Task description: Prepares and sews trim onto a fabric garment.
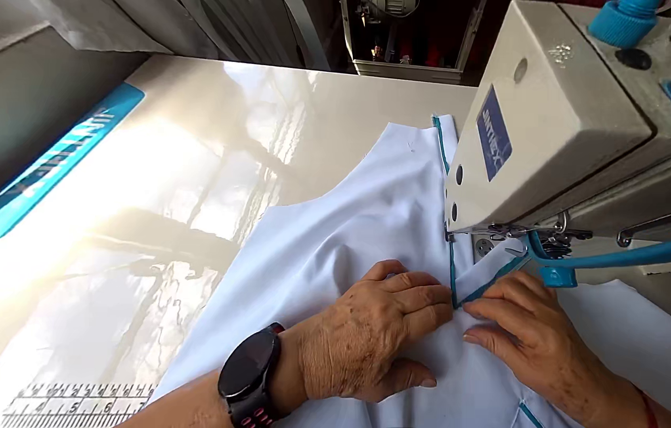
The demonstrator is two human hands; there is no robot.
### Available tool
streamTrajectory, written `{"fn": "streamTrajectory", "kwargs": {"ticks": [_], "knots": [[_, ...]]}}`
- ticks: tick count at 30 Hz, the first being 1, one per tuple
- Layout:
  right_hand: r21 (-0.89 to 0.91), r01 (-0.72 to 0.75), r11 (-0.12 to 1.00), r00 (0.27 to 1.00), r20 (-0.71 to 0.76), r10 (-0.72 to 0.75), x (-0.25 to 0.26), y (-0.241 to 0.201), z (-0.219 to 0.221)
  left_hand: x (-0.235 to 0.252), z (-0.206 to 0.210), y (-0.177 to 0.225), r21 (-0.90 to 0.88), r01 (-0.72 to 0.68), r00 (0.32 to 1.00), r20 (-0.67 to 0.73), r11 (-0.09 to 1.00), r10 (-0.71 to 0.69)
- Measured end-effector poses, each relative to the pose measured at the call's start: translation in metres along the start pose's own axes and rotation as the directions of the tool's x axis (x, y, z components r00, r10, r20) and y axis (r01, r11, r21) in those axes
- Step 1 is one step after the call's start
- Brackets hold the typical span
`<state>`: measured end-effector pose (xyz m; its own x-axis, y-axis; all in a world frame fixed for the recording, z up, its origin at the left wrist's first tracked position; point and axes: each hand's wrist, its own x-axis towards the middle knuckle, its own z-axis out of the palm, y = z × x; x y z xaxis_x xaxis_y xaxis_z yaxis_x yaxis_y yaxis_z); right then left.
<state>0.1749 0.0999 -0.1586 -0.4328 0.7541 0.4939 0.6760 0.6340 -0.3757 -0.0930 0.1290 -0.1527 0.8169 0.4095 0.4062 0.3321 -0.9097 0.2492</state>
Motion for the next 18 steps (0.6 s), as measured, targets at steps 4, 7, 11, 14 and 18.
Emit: {"fn": "streamTrajectory", "kwargs": {"ticks": [4, 7, 11, 14, 18], "knots": [[-0.003, -0.012, 1.000, 0.999, 0.035, 0.012, 0.001, -0.002, -0.003, -0.001, 0.000, -0.004, -0.047, -0.017, 1.000, 0.015, 0.999, 0.018], [-0.068, -0.009, 0.998, 0.998, 0.061, 0.013, 0.006, -0.009, -0.005, -0.002, 0.000, -0.005, -0.053, -0.019, 1.000, 0.013, 0.998, 0.020], [-0.140, -0.045, 0.989, 0.997, 0.050, 0.052, 0.007, -0.020, -0.003, -0.003, 0.001, -0.003, -0.038, -0.015, 1.000, 0.008, 0.999, 0.015], [-0.108, -0.140, 0.984, 0.989, 0.036, 0.144, 0.005, -0.029, -0.004, -0.002, 0.001, -0.003, -0.047, -0.012, 1.000, 0.008, 0.999, 0.013], [0.003, -0.330, 0.944, 0.939, 0.107, 0.327, 0.010, -0.039, -0.005, -0.003, 0.003, -0.002, -0.028, -0.025, 0.999, 0.028, 0.999, 0.026]]}}
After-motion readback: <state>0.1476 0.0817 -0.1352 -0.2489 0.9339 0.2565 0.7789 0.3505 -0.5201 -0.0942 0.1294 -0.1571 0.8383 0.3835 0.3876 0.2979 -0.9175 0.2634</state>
